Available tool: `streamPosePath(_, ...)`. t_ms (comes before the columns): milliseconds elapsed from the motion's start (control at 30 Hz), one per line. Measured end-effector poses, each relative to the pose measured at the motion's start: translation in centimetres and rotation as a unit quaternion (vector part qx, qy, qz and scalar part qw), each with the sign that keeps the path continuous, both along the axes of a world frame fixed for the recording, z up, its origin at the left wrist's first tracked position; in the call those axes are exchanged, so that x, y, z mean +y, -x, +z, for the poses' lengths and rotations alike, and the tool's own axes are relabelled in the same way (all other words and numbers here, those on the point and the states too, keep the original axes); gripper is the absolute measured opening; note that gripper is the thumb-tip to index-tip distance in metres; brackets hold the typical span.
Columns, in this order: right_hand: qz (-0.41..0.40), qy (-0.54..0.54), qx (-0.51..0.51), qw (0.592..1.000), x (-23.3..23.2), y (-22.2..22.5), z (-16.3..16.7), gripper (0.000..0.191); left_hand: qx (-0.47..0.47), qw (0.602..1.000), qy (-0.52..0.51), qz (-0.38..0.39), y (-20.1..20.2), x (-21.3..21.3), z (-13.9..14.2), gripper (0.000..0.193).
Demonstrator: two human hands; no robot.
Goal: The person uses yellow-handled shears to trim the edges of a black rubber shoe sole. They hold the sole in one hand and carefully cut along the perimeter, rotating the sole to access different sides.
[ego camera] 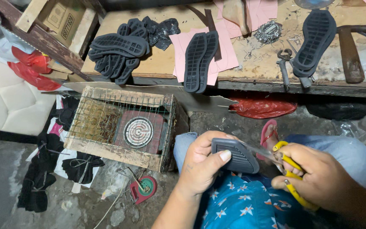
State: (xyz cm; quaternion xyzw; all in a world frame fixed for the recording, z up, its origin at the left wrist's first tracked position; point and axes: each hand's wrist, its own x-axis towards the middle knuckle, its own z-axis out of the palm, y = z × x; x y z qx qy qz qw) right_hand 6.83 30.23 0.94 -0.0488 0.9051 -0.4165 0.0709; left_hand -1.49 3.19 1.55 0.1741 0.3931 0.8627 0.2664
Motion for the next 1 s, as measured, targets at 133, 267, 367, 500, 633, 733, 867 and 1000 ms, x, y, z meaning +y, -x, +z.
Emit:
streamPosePath(133,-0.005,-0.035,-0.052,0.998,-0.2,-0.5,-1.2,0.063,-0.012,0.999,-0.025,0.024,-0.4,0.4,-0.9,0.026)
streamPosePath(267,0.037,-0.069,0.014,0.997,0.1,-0.5,-1.3,0.062,-0.037,0.999,-0.016,0.032,-0.6,0.4,-1.6,0.029)
streamPosePath(367,0.033,-0.092,0.006,0.995,0.0,-0.3,-1.0,0.064,-0.044,0.999,-0.011,0.027,-0.6,0.2,-1.8,0.029)
streamPosePath(500,0.009,-0.066,-0.029,0.997,-0.3,-0.2,-0.5,0.061,-0.045,0.999,-0.019,0.023,-0.6,0.2,-1.9,0.030)
streamPosePath(633,0.009,-0.022,-0.007,1.000,-0.6,0.1,0.1,0.064,-0.051,0.998,-0.031,0.016,-0.6,0.3,-1.8,0.030)
streamPosePath(733,-0.009,-0.102,-0.111,0.989,-0.5,0.3,0.2,0.064,-0.045,0.998,-0.027,0.017,-0.4,0.4,-1.8,0.029)
streamPosePath(867,-0.012,-0.093,-0.093,0.991,-0.1,0.2,-0.1,0.065,-0.021,1.000,-0.006,0.022,-0.3,0.3,-1.6,0.029)
streamPosePath(1000,0.018,-0.024,0.022,0.999,0.1,0.0,-0.7,0.069,-0.039,0.999,-0.007,0.008,-0.4,0.3,-1.6,0.030)
